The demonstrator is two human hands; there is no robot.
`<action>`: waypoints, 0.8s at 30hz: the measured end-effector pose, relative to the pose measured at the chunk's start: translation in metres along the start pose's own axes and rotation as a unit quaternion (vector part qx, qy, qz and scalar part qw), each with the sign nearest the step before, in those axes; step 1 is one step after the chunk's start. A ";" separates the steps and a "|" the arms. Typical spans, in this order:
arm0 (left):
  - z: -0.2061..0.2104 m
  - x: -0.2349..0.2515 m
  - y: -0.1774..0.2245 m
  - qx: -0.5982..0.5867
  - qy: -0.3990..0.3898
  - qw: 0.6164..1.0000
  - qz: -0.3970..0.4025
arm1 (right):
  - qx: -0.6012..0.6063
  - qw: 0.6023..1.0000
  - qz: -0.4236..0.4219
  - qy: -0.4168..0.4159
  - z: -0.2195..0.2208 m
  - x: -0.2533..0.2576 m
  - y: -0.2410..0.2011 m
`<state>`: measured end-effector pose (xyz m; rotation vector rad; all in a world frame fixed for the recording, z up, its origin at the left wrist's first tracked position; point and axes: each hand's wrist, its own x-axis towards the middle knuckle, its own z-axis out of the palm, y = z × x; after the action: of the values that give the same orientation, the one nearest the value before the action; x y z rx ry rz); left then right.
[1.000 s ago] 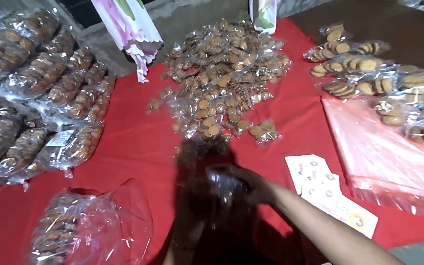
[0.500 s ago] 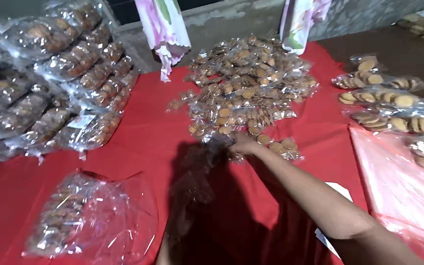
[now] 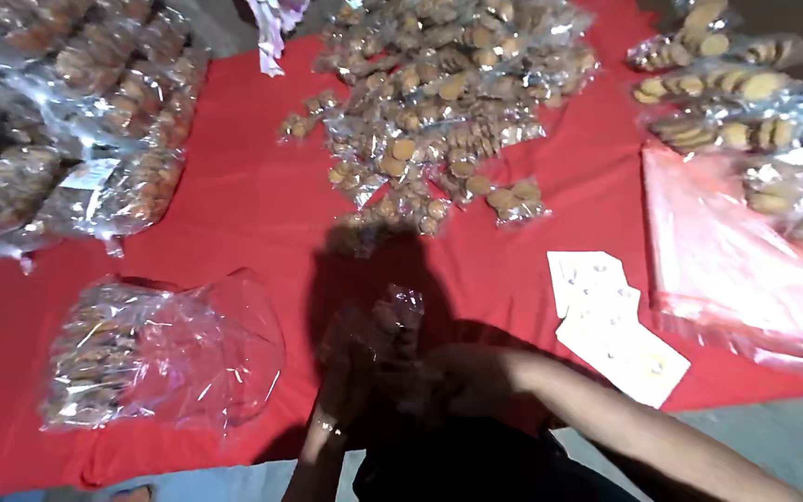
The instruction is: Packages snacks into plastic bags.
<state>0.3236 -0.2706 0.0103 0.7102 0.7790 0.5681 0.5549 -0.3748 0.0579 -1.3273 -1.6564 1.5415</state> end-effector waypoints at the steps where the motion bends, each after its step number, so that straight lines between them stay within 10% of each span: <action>1: -0.006 0.004 0.000 -0.006 -0.012 1.000 -0.009 | 0.063 0.997 -0.023 0.035 -0.009 -0.009 0.008; 7: 0.034 0.025 -0.004 0.028 -0.035 0.999 0.009 | 0.487 0.815 -0.047 0.309 -0.012 0.027 0.062; 10: 0.066 0.048 -0.019 0.005 -0.030 0.999 0.029 | 0.549 0.694 -0.059 0.462 0.009 0.048 0.063; 17: 0.077 0.050 -0.008 0.111 -0.021 0.994 -0.007 | 0.579 0.592 -0.126 0.547 0.015 0.026 0.064; 19: 0.063 0.055 -0.005 0.082 -0.031 0.995 0.040 | 0.495 0.614 -0.138 0.599 0.010 0.021 0.063; 21: 0.050 0.061 -0.006 0.114 -0.067 0.988 0.083 | 0.324 0.729 -0.122 0.591 0.012 0.018 0.073; 24: 0.028 0.067 0.002 0.397 -0.235 0.879 0.119 | 0.045 0.872 -0.064 0.484 0.011 0.006 0.087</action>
<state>0.3845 -0.2330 -0.0028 1.6561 0.4434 0.2487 0.5700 -0.3854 -0.0277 -1.5215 -0.9690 0.6306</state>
